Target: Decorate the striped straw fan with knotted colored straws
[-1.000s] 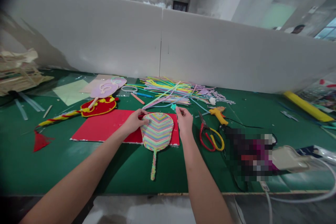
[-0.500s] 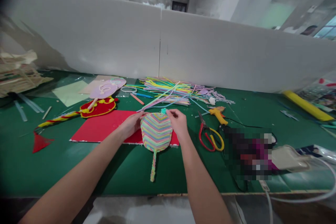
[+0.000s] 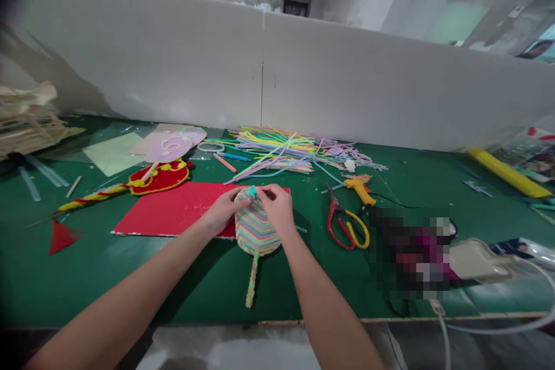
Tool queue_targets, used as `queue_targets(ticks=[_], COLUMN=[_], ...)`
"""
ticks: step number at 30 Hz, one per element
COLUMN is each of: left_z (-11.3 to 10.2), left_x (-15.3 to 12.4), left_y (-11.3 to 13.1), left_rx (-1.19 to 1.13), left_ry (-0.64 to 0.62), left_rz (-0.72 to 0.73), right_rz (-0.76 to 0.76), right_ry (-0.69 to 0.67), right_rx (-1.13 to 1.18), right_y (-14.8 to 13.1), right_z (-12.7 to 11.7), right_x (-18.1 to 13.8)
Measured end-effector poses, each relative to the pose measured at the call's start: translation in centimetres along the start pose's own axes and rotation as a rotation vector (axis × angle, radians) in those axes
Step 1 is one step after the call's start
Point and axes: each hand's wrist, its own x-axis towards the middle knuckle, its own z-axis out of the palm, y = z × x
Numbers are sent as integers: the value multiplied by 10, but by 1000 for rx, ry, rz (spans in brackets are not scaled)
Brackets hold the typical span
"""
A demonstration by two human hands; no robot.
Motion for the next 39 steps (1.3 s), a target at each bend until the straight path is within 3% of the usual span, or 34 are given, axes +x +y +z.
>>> queue_targets(ticks=[4,9,19,25,39], left_z=[3,2,-22,-35,-33], left_x=[0,1,11,16,15], left_y=[1,-2,0,6,8], left_rx=[74,109,-52,-87,-70], left_ry=[123,172,311,402,415], left_rz=[14,42,151,215,211], right_rz=[-104,-173,-23,33,55], right_ry=[21,33,99,125,110], right_rx=[-48,-88,-172,-132,-153], right_y=[-1,0,19,15,14], right_z=[2,0,-31,-28,-28], right_x=[-2,-1,13,12,11])
